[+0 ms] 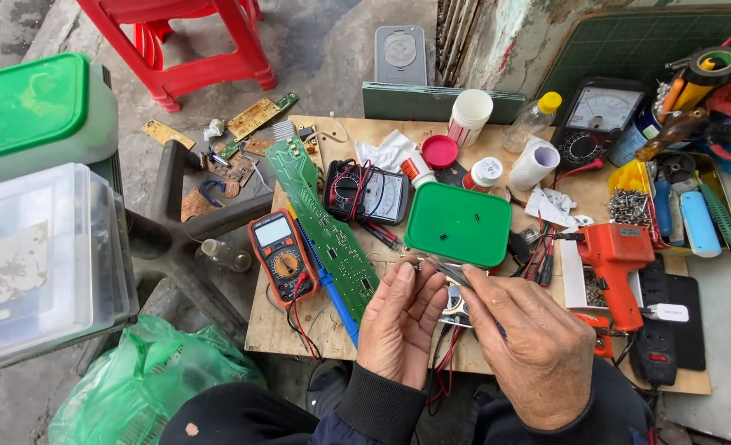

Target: Inspecting and testing electronic components and a circuit board using a magnifying glass.

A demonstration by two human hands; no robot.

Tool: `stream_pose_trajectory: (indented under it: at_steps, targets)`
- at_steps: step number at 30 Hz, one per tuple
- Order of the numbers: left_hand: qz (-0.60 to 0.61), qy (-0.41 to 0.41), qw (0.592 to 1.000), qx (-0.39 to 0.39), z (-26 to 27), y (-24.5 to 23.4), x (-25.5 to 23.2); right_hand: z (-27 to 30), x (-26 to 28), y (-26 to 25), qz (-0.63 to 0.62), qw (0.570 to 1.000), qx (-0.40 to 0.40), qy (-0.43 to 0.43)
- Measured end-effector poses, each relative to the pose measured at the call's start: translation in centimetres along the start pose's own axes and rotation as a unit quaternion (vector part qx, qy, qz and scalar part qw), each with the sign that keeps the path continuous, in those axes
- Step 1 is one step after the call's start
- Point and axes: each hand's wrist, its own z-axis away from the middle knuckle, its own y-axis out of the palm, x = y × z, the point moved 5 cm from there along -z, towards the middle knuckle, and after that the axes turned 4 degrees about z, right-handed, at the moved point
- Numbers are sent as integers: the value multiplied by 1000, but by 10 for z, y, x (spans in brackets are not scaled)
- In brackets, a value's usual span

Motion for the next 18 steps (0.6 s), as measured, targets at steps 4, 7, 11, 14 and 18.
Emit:
stream_pose_trajectory:
  at_steps: [4,7,11,14,18]
  targets:
    - [7,-7,1000,3,0,0,1,1,-1,4,-13,1000,-2,16]
    - [15,-9,1000,16,-5,-5,5,4,-10,9,-121,987,37,101]
    - [21,-16,999,30,-7,-6,10,15,-24,17,-172,955,84,227]
    - [8,-12,999,42,-2,-2,9,20,-27,21,-194,935,120,270]
    - [-4,-21,998,63,-1,-2,10,14,-17,16,-215,956,104,168]
